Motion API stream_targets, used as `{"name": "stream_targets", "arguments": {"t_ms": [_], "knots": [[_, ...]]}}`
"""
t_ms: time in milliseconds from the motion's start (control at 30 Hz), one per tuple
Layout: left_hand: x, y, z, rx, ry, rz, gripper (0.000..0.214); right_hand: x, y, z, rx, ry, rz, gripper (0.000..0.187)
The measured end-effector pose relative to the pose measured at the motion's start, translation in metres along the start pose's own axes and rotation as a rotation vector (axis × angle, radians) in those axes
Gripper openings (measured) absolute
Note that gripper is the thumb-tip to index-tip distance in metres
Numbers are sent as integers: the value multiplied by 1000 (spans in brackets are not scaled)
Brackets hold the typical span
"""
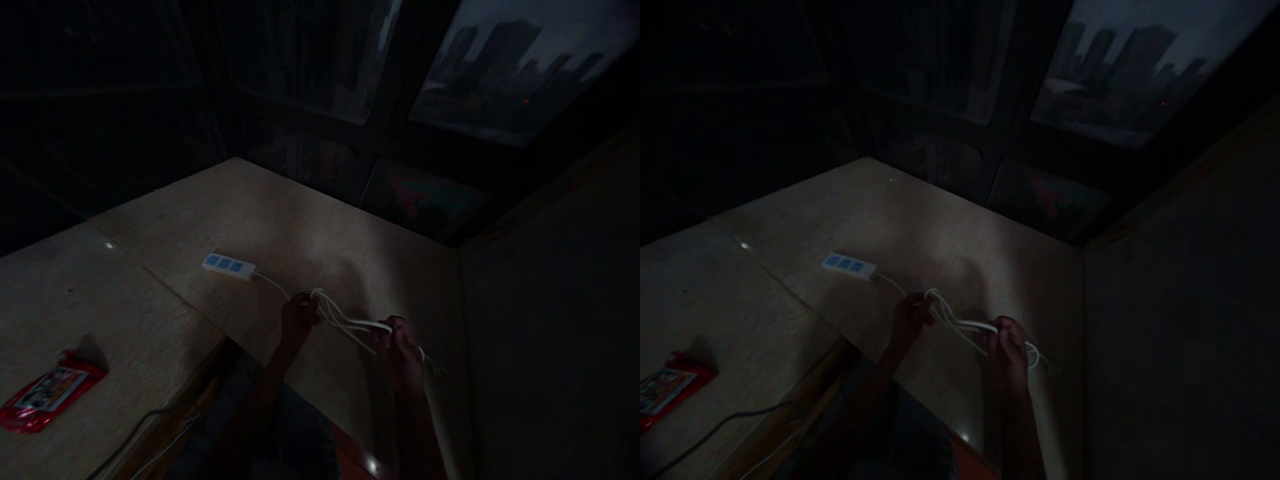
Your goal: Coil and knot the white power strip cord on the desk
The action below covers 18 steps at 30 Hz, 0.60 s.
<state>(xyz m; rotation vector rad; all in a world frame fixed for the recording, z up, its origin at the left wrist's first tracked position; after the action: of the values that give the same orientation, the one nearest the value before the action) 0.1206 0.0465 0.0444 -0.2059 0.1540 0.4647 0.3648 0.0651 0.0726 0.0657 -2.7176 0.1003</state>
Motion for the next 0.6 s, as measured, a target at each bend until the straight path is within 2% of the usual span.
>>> {"name": "stream_targets", "arguments": {"t_ms": [67, 133, 233, 333, 400, 533, 600], "knots": [[4, -4, -1, -41, -51, -47, 36, -8, -1, -1, 58, -100, -45, 41], [8, -6, 1, -10, -96, -97, 36, -17, 1, -1, 95, -223, -76, 44], [8, -5, 7, 85, -106, -111, 34, -30, 6, -3, 98, -315, -48, 43], [8, -3, 11, 140, -65, -107, 35, -32, 11, 3, 148, -333, 1, 42], [9, -2, 10, 96, -119, -138, 39, -29, 11, 9, 201, -298, 40, 46], [16, -8, 0, -90, -372, -236, 54, -30, 8, 20, 303, -270, 163, 52], [17, -12, -2, -113, -410, -262, 62, -28, 10, 22, 329, -316, 104, 52]]}}
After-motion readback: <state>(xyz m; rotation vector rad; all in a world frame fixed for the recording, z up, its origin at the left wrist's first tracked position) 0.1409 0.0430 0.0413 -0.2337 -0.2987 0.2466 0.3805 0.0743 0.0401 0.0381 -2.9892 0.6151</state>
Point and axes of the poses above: each hand's wrist, its own y-axis towards the middle knuckle, its own x-axis out of the palm, z = x × y, the point moved 7 cm from there along y, towards the middle knuckle, and after that the axes turned 9 degrees about y, right-handed, at the moved point
